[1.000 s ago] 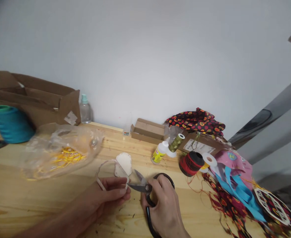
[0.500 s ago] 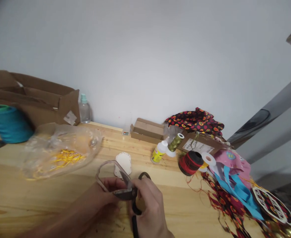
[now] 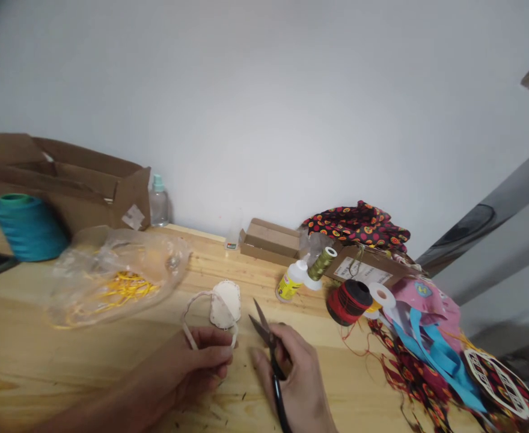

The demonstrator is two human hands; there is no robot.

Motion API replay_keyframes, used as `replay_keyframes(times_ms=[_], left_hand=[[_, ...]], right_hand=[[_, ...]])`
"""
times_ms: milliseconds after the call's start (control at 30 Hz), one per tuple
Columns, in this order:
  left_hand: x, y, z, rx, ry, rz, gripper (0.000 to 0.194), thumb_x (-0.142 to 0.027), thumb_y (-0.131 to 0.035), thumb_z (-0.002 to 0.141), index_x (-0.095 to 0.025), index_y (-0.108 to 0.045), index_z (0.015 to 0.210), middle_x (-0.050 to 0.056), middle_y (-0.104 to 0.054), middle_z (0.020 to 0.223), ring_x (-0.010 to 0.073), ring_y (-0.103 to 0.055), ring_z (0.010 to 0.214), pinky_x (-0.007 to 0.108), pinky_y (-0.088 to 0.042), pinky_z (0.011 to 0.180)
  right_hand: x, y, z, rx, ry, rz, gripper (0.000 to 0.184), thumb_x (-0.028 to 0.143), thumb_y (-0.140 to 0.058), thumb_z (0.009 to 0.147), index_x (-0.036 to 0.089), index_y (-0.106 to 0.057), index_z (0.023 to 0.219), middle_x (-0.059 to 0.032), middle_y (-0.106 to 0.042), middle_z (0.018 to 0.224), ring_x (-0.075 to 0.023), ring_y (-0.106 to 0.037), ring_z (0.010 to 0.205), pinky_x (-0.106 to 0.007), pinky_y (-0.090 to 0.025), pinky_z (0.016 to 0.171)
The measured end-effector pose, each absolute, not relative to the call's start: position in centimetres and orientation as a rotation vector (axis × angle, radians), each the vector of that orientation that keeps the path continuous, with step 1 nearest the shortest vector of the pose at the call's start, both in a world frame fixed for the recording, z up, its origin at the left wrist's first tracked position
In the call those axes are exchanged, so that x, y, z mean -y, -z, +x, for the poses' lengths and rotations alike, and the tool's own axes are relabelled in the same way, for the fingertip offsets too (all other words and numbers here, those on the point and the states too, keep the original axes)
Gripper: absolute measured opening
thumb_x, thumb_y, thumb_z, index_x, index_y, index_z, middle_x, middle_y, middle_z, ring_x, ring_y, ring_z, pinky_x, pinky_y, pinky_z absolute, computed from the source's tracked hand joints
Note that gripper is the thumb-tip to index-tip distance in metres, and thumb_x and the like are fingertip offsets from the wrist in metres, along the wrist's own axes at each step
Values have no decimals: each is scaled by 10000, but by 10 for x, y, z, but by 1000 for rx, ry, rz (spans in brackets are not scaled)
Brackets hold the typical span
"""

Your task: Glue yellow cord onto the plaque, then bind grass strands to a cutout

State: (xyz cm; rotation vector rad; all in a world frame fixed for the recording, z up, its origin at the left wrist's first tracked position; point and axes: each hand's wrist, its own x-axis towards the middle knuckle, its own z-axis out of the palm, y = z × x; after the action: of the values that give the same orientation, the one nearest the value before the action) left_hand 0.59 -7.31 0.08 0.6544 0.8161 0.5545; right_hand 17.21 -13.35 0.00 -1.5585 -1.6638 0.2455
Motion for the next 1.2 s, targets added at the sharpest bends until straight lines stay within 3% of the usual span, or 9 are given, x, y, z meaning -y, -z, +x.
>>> replay_keyframes(times_ms=[167,467,567,733,967,1100,1200], left_hand=[[74,4,9,-769,-588,713,267,-243,-769,467,-123,-578,610,-2,-613,480,82,-542,461,157,-393,438],[75,5,8,-716,-631,852,58,-178,-674,562,-145,-627,569,-40,-598,467,77,-518,449,164,-381,457],[76,2,8,-726,-604,884,75,-190,-659,574,-137,-632,529,-37,-583,441,80,-520,440,171,-392,468],[73,2,7,-834,-560,709,176,-196,-742,472,-131,-602,555,-6,-602,466,82,-522,418,176,-408,436],[70,4,8,-791,-585,690,255,-279,-758,493,-100,-630,622,-9,-574,483,75,-507,429,176,-408,424],[70,5,9,-830,-627,768,298,-301,-775,452,-119,-614,623,3,-600,463,112,-546,445,211,-431,468],[68,2,9,-857,-660,857,249,-294,-761,485,-130,-613,601,2,-611,461,117,-554,456,217,-440,499]], right_hand=[[129,-3,148,1639,-395,-1453,105,207,-566,714,173,-562,813,29,-529,585,-89,-488,504,-154,-407,455],[128,-8,140,1868,-71,-1335,195,87,-457,699,189,-540,844,13,-504,630,-113,-488,548,-194,-398,485],[126,-7,144,1943,44,-1338,220,75,-451,668,199,-537,829,15,-478,616,-124,-475,548,-205,-377,476],[115,-10,176,1728,151,-1542,216,99,-407,717,190,-525,873,12,-500,626,-120,-451,521,-210,-380,480],[123,3,185,1875,-117,-1598,176,211,-592,687,192,-537,853,-6,-541,697,-134,-506,596,-213,-423,528],[125,11,170,1758,-354,-1594,154,238,-552,736,198,-536,884,9,-549,677,-118,-502,565,-195,-421,508],[124,8,164,1753,-356,-1575,130,201,-528,738,192,-538,868,18,-536,640,-110,-487,539,-188,-408,486]])
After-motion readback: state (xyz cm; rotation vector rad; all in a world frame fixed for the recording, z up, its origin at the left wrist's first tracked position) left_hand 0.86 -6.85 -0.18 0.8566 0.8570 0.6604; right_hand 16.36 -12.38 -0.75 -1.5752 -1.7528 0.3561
